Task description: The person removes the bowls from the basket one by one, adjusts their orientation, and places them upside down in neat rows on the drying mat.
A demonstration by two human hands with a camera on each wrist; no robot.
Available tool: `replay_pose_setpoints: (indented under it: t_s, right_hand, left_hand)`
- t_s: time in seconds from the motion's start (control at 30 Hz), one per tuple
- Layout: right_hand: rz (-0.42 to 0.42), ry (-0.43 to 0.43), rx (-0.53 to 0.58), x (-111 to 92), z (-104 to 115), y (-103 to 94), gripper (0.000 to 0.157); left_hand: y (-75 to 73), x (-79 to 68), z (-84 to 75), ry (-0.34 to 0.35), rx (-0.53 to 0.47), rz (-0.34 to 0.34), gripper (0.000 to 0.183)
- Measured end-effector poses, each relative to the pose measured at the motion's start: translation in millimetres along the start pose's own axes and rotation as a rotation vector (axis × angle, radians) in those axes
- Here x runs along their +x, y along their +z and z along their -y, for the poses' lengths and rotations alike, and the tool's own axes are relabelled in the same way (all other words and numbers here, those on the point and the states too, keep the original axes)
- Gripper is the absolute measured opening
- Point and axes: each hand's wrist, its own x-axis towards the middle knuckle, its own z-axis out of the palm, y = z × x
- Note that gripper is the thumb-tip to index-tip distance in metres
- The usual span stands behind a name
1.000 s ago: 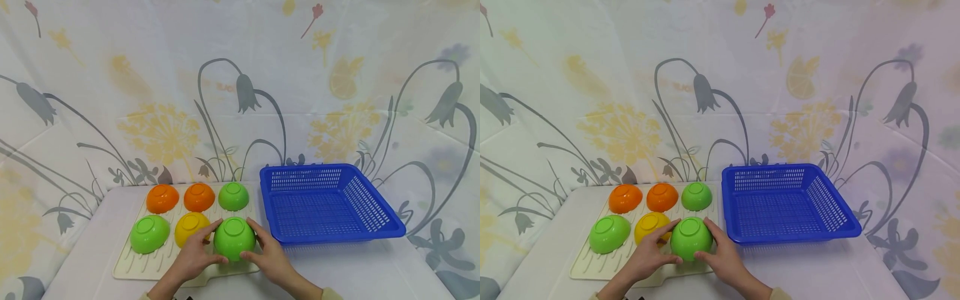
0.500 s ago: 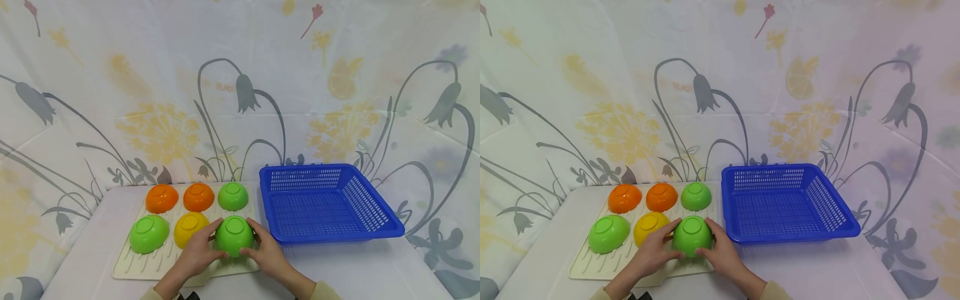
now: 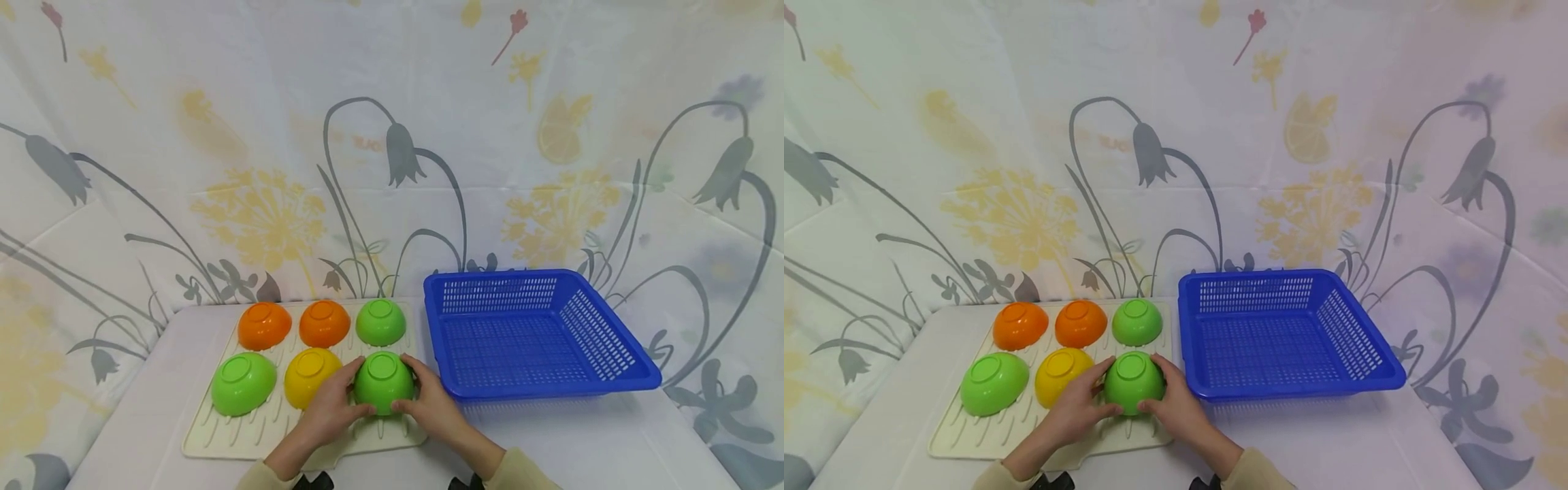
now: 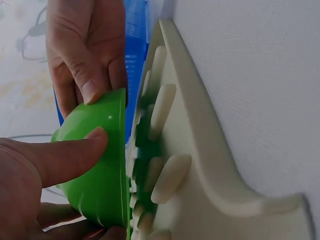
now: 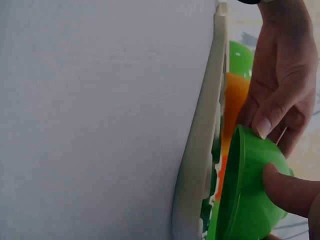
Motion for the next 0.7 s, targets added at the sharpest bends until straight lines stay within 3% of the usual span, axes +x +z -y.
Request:
replay_pose_setpoints:
  t_s: [0.7]
  right_hand:
    - [0.002,0.001,0.064,8.4,-4.0,-0.4,0.082]
  left_hand:
    - [6.0,3.4,3.4,-0.009,0.048,-0.032,0.082]
